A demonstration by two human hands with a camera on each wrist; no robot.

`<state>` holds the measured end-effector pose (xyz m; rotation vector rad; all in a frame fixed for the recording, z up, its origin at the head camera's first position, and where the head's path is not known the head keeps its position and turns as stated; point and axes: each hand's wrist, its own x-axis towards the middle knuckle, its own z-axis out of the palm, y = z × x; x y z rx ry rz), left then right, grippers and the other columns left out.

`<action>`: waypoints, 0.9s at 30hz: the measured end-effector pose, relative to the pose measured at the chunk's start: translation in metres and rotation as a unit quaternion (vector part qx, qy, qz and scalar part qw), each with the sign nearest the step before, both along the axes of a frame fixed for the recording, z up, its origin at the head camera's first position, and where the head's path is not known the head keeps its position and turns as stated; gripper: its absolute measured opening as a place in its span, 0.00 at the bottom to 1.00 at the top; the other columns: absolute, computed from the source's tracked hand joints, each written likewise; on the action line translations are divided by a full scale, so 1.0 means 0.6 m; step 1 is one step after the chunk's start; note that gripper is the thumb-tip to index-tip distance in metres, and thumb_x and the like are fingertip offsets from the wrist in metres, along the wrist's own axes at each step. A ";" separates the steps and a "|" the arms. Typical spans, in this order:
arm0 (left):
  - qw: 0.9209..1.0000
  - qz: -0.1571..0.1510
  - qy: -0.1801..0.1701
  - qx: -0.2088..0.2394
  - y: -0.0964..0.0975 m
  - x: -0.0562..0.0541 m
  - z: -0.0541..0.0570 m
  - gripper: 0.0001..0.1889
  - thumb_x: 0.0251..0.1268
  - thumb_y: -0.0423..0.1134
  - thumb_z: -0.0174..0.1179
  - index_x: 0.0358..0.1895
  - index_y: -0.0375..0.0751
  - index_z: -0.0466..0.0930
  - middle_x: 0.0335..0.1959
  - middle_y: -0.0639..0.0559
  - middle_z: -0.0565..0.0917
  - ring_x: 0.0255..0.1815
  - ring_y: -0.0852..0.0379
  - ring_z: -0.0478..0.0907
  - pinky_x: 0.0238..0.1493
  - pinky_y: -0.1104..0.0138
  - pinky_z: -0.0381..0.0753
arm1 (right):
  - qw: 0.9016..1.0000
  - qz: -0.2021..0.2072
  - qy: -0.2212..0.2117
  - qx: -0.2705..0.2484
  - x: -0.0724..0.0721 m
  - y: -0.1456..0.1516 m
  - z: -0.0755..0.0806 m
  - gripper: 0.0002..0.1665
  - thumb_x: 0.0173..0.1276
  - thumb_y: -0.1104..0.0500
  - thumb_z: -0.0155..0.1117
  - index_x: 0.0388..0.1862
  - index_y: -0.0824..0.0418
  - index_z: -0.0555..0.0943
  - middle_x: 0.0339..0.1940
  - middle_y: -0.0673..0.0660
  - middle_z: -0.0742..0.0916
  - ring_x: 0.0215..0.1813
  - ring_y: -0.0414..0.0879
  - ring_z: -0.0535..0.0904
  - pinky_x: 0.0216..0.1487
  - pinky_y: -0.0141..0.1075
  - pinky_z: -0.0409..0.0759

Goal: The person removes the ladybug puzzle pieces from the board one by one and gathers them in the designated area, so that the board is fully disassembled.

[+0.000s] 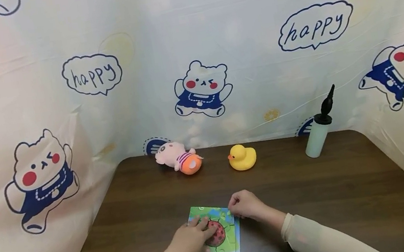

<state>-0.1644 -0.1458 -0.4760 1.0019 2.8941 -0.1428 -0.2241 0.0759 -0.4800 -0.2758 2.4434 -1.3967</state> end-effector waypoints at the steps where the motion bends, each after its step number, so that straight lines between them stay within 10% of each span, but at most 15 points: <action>1: 1.000 -0.006 0.006 0.004 0.002 0.003 0.000 0.32 0.49 0.61 0.64 0.62 0.62 0.73 0.63 0.48 0.74 0.61 0.44 0.73 0.41 0.54 0.81 | 1.000 0.000 0.002 0.003 0.000 0.000 0.000 0.03 0.57 0.66 0.63 0.26 0.66 0.81 0.15 0.51 0.78 0.18 0.41 0.71 0.21 0.35 0.75; 5: 0.999 -0.025 0.004 0.020 0.005 0.006 0.002 0.29 0.51 0.57 0.64 0.61 0.69 0.73 0.61 0.45 0.76 0.56 0.41 0.77 0.29 0.58 0.82 | 1.000 -0.004 0.005 0.014 0.000 0.000 -0.001 0.03 0.57 0.67 0.64 0.25 0.65 0.81 0.14 0.50 0.77 0.18 0.41 0.72 0.21 0.35 0.76; 27: 0.998 -0.036 -0.048 0.019 -0.004 0.010 0.007 0.25 0.59 0.51 0.61 0.61 0.69 0.72 0.65 0.39 0.71 0.58 0.35 0.73 0.28 0.57 0.81 | 1.000 0.004 0.010 0.004 -0.005 -0.008 0.002 0.04 0.57 0.65 0.64 0.24 0.64 0.81 0.14 0.51 0.78 0.18 0.42 0.73 0.22 0.37 0.77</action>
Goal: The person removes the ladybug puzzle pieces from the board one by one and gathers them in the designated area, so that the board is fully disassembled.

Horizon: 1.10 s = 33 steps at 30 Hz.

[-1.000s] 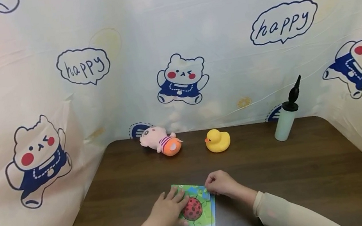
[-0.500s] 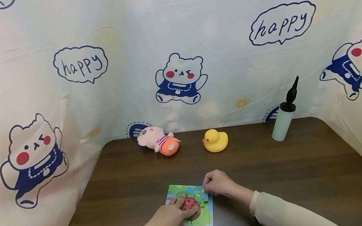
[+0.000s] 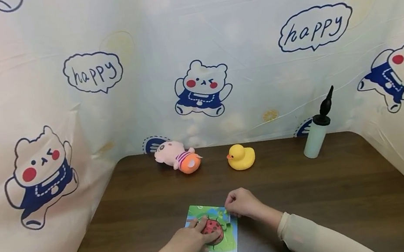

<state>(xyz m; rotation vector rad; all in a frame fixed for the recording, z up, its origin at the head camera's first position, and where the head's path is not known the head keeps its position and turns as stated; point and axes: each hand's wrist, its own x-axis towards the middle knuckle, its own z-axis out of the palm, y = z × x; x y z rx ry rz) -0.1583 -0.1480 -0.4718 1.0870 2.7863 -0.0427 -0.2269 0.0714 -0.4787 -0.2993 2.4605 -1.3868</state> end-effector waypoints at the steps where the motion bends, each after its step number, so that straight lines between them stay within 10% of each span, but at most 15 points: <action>1: 1.000 0.001 0.000 0.000 0.000 0.000 0.000 0.24 0.59 0.51 0.61 0.61 0.69 0.72 0.65 0.39 0.70 0.58 0.35 0.73 0.28 0.57 0.82 | 1.000 0.000 0.000 0.000 -0.001 0.000 0.002 0.04 0.57 0.65 0.64 0.24 0.64 0.81 0.14 0.51 0.78 0.18 0.42 0.73 0.23 0.38 0.78; 18: 1.000 0.023 -0.016 -0.014 0.008 0.004 0.004 0.24 0.61 0.51 0.60 0.63 0.70 0.71 0.66 0.43 0.70 0.62 0.37 0.70 0.32 0.57 0.81 | 1.000 -0.008 0.013 -0.019 -0.005 -0.014 -0.009 0.02 0.56 0.64 0.62 0.26 0.61 0.78 0.16 0.50 0.78 0.19 0.41 0.73 0.20 0.35 0.74; 26: 0.998 0.040 -0.036 -0.022 0.011 0.013 0.001 0.25 0.67 0.49 0.53 0.67 0.71 0.65 0.70 0.44 0.63 0.67 0.37 0.63 0.48 0.49 0.77 | 0.991 -0.051 -0.094 -0.086 -0.021 0.000 -0.014 0.11 0.56 0.68 0.58 0.39 0.67 0.74 0.21 0.54 0.78 0.22 0.43 0.73 0.22 0.32 0.72; 33: 0.998 0.046 -0.031 -0.012 0.004 0.014 -0.003 0.24 0.66 0.50 0.54 0.66 0.72 0.66 0.70 0.43 0.64 0.67 0.36 0.63 0.49 0.48 0.77 | 0.992 -0.032 -0.097 -0.070 -0.034 0.051 0.005 0.17 0.58 0.66 0.58 0.48 0.70 0.75 0.24 0.55 0.79 0.24 0.43 0.74 0.24 0.33 0.75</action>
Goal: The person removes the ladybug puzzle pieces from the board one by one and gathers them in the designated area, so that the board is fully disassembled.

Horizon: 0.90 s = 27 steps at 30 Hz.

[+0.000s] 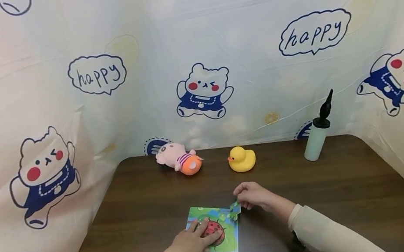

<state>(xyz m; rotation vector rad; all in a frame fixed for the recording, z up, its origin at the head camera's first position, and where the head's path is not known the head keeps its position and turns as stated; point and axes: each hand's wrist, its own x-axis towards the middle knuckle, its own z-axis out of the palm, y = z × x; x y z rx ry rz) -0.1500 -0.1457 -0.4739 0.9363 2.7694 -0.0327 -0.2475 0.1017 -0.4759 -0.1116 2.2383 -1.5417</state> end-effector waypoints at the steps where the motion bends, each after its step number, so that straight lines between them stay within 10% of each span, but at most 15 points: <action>1: 1.000 -0.003 0.002 0.003 0.000 -0.001 -0.001 0.24 0.66 0.49 0.55 0.65 0.72 0.67 0.69 0.43 0.64 0.66 0.36 0.64 0.47 0.49 0.78 | 1.000 0.006 0.002 0.003 0.000 0.013 0.004 0.18 0.59 0.66 0.58 0.49 0.70 0.76 0.25 0.56 0.80 0.25 0.43 0.75 0.25 0.33 0.76; 16: 0.997 -0.026 0.043 0.065 0.002 -0.016 -0.013 0.31 0.60 0.53 0.62 0.66 0.54 0.68 0.63 0.42 0.70 0.57 0.41 0.71 0.40 0.52 0.79 | 0.997 -0.033 0.022 0.071 -0.019 0.236 0.029 0.12 0.66 0.67 0.58 0.44 0.74 0.81 0.26 0.54 0.83 0.29 0.42 0.78 0.33 0.38 0.81; 27: 0.985 0.058 -0.057 0.154 -0.036 -0.035 -0.013 0.44 0.51 0.59 0.66 0.70 0.41 0.62 0.71 0.35 0.58 0.69 0.34 0.56 0.46 0.44 0.76 | 0.986 -0.122 0.015 0.115 -0.023 0.344 0.004 0.12 0.71 0.67 0.48 0.46 0.74 0.77 0.30 0.58 0.78 0.30 0.46 0.73 0.31 0.36 0.76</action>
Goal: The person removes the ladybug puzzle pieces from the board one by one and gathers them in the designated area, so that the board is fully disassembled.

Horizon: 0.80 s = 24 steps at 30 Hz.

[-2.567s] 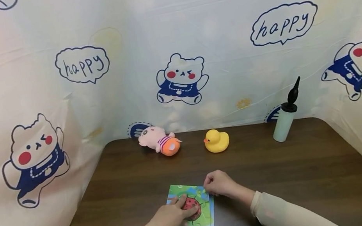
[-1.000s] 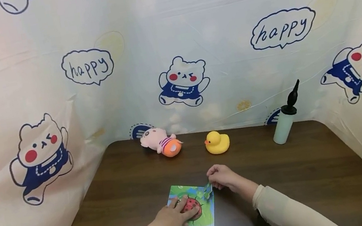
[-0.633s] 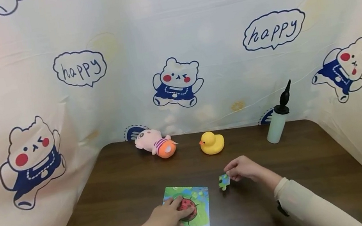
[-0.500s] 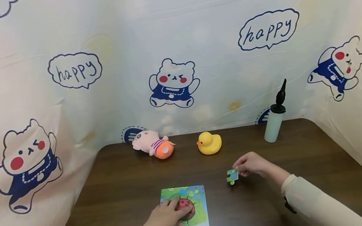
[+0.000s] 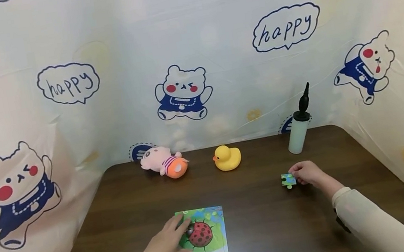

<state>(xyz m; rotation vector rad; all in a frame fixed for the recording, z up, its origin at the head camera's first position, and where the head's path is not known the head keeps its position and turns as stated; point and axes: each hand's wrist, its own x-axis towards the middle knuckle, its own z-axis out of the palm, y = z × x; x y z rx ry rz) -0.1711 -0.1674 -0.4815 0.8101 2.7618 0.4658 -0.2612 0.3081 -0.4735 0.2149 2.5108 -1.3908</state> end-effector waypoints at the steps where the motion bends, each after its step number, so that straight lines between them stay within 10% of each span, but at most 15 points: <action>1: 1.000 0.003 -0.007 -0.005 -0.004 -0.001 -0.001 0.45 0.51 0.60 0.65 0.70 0.40 0.61 0.71 0.35 0.57 0.70 0.34 0.54 0.49 0.42 0.75 | 1.000 -0.005 0.000 0.004 -0.002 0.006 -0.002 0.12 0.71 0.67 0.48 0.45 0.73 0.77 0.30 0.58 0.78 0.30 0.46 0.73 0.30 0.36 0.75; 17: 0.997 0.024 -0.055 -0.043 -0.014 0.000 -0.007 0.50 0.47 0.68 0.61 0.70 0.40 0.61 0.73 0.35 0.54 0.70 0.33 0.55 0.55 0.38 0.67 | 0.996 -0.002 0.017 0.090 -0.018 0.026 -0.032 0.13 0.71 0.65 0.48 0.42 0.71 0.80 0.32 0.58 0.80 0.28 0.44 0.73 0.28 0.34 0.74; 24: 0.998 0.021 -0.046 -0.046 -0.011 -0.009 -0.008 0.51 0.47 0.71 0.58 0.71 0.40 0.61 0.73 0.36 0.54 0.71 0.34 0.54 0.55 0.38 0.67 | 0.957 0.029 0.135 0.256 -0.020 0.019 -0.022 0.11 0.61 0.69 0.50 0.27 0.67 0.81 0.24 0.56 0.82 0.24 0.46 0.74 0.28 0.38 0.73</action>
